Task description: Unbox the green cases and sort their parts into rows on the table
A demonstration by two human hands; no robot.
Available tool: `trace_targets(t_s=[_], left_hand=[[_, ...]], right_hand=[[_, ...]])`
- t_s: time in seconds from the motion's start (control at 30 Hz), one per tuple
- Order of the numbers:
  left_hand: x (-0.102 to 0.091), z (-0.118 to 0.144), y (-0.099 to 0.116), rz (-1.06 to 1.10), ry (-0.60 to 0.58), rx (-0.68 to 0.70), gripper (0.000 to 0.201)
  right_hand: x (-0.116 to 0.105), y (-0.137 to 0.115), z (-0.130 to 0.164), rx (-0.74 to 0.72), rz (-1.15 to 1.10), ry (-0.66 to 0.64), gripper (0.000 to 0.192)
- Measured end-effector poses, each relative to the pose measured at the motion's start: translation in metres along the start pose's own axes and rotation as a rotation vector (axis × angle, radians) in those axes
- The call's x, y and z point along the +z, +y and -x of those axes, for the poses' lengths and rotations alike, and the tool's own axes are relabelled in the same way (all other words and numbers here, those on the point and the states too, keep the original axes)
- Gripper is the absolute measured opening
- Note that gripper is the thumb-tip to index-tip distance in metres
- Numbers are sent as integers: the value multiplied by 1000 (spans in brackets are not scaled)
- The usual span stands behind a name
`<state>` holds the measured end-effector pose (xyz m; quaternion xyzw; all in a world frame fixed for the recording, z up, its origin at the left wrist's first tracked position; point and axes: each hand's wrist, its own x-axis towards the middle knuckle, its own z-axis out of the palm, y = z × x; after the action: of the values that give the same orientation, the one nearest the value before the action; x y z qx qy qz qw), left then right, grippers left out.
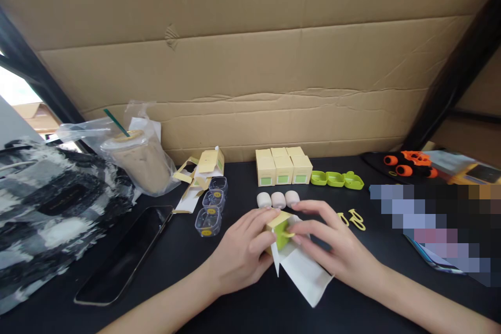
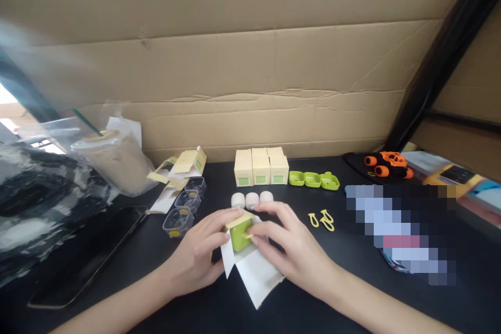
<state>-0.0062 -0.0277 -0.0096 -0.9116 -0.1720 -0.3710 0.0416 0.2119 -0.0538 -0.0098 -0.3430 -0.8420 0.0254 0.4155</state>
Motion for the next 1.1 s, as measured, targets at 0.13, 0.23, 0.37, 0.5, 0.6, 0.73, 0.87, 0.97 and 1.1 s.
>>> trace_targets(t_s=[0.13,0.23,0.37,0.5,0.6,0.73,0.87,0.97,1.1], left_hand=[[1,-1,-6,21,46,-40,50],[0,0,-11,6,81,-66,51],[2,3,-11,112,172,-201,52],[5,3,-2,444,395,-557,54],[5,-3,5,837,413,-892,57],[-1,-14,10,1215,441,-1194,52],[-10,-16,10,1470,387,-1252,44],[-13,-11,6,1547,360,-1236,38],[-12,-11,3,1553,363,-1134,28]], right_hand=[[0,4,0,173,-296,52,13],[-4,7,-3,322,-476,210,8],[-20,18,-12,451,-400,360,11],[-26,24,-14,395,-210,259,15],[-17,19,-10,329,-159,7,15],[-7,8,-5,242,-33,-216,15],[-7,8,-6,176,55,-258,15],[-8,10,-7,185,90,-310,15],[-8,11,-7,131,129,-332,16]])
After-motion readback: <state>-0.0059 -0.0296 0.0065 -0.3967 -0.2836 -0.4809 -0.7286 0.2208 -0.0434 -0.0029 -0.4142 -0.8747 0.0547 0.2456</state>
